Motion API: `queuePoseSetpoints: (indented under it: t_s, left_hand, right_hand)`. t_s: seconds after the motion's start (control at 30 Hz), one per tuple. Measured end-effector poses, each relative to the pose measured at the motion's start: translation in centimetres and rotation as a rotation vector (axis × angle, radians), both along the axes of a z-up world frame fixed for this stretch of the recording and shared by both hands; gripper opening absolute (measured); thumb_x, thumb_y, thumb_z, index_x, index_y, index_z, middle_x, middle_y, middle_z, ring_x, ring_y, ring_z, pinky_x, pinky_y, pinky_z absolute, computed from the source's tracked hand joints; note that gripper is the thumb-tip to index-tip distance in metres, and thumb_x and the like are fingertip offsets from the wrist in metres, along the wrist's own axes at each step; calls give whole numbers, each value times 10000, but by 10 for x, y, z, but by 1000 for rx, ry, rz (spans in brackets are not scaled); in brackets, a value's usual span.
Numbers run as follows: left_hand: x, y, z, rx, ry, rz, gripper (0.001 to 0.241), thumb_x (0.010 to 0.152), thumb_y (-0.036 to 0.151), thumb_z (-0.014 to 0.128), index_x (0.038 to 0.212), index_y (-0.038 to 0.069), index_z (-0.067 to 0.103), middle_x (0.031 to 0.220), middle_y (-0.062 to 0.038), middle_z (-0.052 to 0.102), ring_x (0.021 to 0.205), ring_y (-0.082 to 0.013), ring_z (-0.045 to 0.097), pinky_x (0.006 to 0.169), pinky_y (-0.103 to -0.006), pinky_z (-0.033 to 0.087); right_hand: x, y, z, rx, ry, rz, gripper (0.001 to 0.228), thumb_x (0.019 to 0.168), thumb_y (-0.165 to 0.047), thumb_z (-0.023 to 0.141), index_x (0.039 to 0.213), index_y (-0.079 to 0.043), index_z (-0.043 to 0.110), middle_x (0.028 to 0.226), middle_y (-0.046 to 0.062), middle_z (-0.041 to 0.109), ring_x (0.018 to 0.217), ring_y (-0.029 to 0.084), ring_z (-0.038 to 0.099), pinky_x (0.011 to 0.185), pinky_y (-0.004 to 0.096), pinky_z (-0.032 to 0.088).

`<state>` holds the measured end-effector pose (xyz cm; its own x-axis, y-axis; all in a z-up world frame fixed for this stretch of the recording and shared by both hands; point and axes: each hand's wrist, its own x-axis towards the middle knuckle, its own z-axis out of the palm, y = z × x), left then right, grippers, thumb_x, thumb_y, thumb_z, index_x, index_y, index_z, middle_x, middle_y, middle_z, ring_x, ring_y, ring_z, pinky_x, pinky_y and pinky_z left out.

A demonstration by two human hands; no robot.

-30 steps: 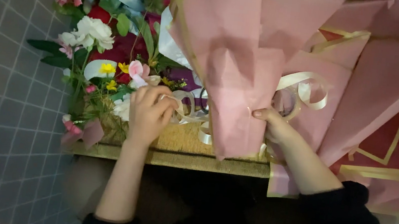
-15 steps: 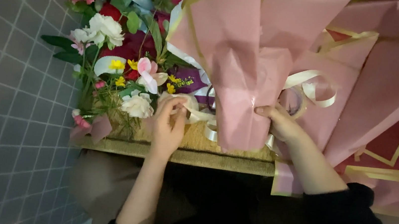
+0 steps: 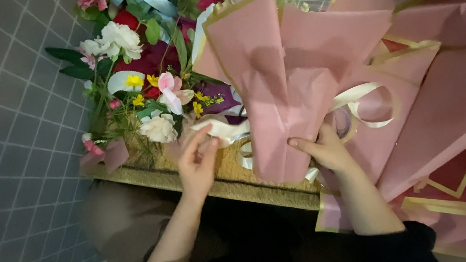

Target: Wrapping a flower bouquet with decorative pink paper and tying it with a white ribbon.

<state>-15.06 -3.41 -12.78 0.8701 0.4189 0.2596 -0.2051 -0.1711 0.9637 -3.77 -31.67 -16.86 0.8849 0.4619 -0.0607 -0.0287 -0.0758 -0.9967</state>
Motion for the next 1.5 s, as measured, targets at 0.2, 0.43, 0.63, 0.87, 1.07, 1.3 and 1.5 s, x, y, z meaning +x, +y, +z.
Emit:
queuePoseSetpoints:
  t_s: [0.2,0.43,0.63,0.87,1.07,1.3,1.5]
  left_hand:
    - [-16,-18,-4,-39,-60,-38,305,967,-22,593,1267,12,634,1153,-141,581,1057,-234,648,923,-395,591]
    - [-5,-10,-4,158,-132,-172,376,929,-38,649,1304,-9,628,1075,-160,645,1002,-285,693,850,-415,596]
    - [4,-16,21,207,-175,-231,479,943,-29,637,1413,-4,550,1013,-145,652,839,-205,642,739,-326,549]
    - [23,-32,27,248,-227,-258,295,936,20,678,1228,46,709,961,-114,722,823,-191,648,711,-307,517]
    - [26,-45,11,229,-212,-209,385,916,13,711,1298,12,663,1344,-242,594,1038,-316,712,877,-418,603]
    - [34,-55,21,-393,72,-431,558,965,31,639,1496,2,472,1447,-308,475,1095,-280,673,970,-407,557]
    - [46,-62,27,-451,-29,-513,554,862,-25,766,1358,-8,521,1123,-182,723,860,-169,704,774,-291,554]
  right_hand:
    - [2,-5,25,-91,-195,-93,928,605,-172,972,1387,30,515,1323,268,598,1296,395,542,1088,586,423]
    - [-19,14,97,-695,-728,-197,904,528,-505,978,1099,136,694,1082,371,654,1061,556,646,955,577,518]
    - [-17,-4,104,-766,-696,-319,550,843,-483,839,887,51,713,1039,289,714,1069,493,677,927,515,534]
    - [2,-18,48,-825,-989,-540,422,822,-440,893,1098,-175,714,1058,41,699,983,268,706,872,408,564]
    - [-3,2,53,-625,-1229,-521,325,823,-128,843,1113,-136,695,1152,102,653,1007,315,695,853,393,568]
    - [-15,8,78,-494,-1250,-474,338,842,17,773,1154,-93,704,1242,182,669,984,362,721,801,422,607]
    - [-14,28,84,-318,-976,-438,349,804,-36,774,1141,-99,711,1309,196,600,1123,375,687,927,466,569]
